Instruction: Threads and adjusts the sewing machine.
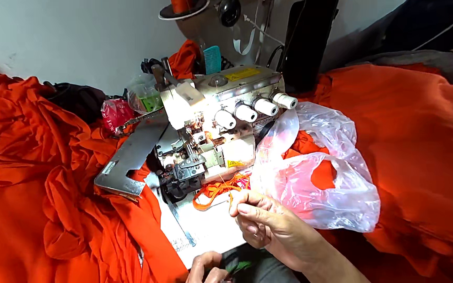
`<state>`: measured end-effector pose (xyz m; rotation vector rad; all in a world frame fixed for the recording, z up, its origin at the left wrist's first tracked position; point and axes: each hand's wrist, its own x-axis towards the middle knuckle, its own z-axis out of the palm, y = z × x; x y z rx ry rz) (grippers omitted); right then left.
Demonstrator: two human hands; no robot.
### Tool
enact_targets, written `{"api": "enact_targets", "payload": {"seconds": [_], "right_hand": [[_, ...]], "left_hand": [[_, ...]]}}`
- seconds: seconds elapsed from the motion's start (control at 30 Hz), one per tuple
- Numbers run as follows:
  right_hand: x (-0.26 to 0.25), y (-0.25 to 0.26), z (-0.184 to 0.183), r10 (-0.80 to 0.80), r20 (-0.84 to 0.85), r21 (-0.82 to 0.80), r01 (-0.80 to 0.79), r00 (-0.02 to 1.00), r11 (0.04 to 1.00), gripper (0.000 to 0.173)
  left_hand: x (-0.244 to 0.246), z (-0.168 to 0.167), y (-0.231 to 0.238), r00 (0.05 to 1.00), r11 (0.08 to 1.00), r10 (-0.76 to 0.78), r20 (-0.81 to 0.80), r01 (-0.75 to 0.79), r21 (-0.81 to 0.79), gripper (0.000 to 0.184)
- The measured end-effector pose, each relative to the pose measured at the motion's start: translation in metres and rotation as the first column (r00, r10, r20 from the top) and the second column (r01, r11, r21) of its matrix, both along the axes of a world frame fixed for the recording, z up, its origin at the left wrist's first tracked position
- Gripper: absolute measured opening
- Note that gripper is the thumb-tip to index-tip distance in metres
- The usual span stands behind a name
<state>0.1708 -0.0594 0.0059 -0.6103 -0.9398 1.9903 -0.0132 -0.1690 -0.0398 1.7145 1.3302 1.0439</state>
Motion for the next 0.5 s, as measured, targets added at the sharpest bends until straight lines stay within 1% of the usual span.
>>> {"api": "enact_targets", "payload": {"seconds": [0.03, 0.07, 0.1, 0.13, 0.17, 0.27, 0.37, 0.43, 0.5], "right_hand": [[-0.001, -0.001, 0.000, -0.004, -0.002, -0.021, 0.004, 1.000, 1.000, 0.019], [-0.002, -0.002, 0.000, -0.004, -0.005, -0.038, 0.004, 1.000, 0.999, 0.019], [-0.002, -0.003, -0.001, -0.001, -0.013, -0.048, 0.001, 1.000, 0.999, 0.019], [-0.003, -0.004, -0.001, -0.004, -0.023, -0.054, 0.002, 1.000, 0.999, 0.019], [-0.004, -0.005, -0.002, -0.006, -0.035, -0.061, 0.004, 0.999, 0.998, 0.020], [-0.005, -0.008, 0.000, -0.010, -0.059, -0.083, 0.005, 0.998, 0.997, 0.023], [-0.005, -0.009, 0.003, -0.034, -0.038, -0.108, 0.030, 0.999, 0.994, 0.023], [-0.003, -0.008, 0.003, -0.047, -0.003, -0.106, 0.047, 0.999, 0.993, 0.023], [-0.002, -0.006, 0.002, -0.048, 0.024, -0.101, 0.050, 0.999, 0.994, 0.022]], "left_hand": [[0.002, 0.004, 0.001, 0.996, 0.996, 0.017, -0.085, -0.010, 0.089, 0.034], [0.004, 0.007, 0.001, 0.991, 0.982, 0.046, -0.123, -0.022, 0.186, 0.030], [0.006, 0.010, 0.001, 0.988, 0.961, 0.077, -0.137, -0.037, 0.273, 0.027], [0.008, 0.014, 0.003, 0.986, 0.944, 0.102, -0.131, -0.054, 0.326, 0.026], [0.010, 0.017, 0.007, 0.987, 0.937, 0.117, -0.110, -0.073, 0.341, 0.027], [0.018, 0.021, 0.026, 0.982, 0.945, 0.169, -0.079, -0.139, 0.295, 0.038], [0.022, 0.023, 0.039, 0.989, 0.977, 0.117, -0.093, -0.098, 0.191, 0.052], [0.025, 0.025, 0.045, 0.992, 0.980, 0.094, -0.084, -0.077, 0.182, 0.047], [0.026, 0.027, 0.051, 0.994, 0.976, 0.087, -0.065, -0.072, 0.206, 0.040]]}}
